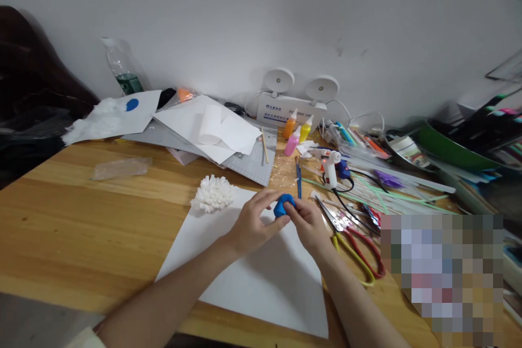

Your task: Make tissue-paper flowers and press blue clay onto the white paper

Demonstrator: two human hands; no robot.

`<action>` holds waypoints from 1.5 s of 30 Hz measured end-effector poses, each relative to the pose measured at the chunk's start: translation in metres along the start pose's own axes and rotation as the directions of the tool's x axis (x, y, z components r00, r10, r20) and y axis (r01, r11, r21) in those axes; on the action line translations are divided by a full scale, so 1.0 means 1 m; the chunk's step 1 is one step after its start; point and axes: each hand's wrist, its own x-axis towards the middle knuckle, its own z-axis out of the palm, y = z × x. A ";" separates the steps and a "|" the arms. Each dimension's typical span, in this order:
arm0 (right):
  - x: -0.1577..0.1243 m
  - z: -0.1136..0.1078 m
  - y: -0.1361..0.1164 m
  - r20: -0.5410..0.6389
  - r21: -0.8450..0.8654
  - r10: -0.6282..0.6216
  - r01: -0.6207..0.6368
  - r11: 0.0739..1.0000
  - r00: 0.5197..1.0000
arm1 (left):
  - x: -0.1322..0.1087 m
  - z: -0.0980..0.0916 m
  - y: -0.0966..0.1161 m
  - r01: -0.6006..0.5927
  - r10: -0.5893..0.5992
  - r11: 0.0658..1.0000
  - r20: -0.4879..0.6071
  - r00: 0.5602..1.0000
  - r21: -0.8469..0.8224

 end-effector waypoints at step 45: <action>-0.008 0.011 0.000 -0.131 -0.155 -0.053 0.032 0.987 0.990 | -0.002 0.005 -0.006 0.207 -0.206 0.921 0.038 0.978 -0.330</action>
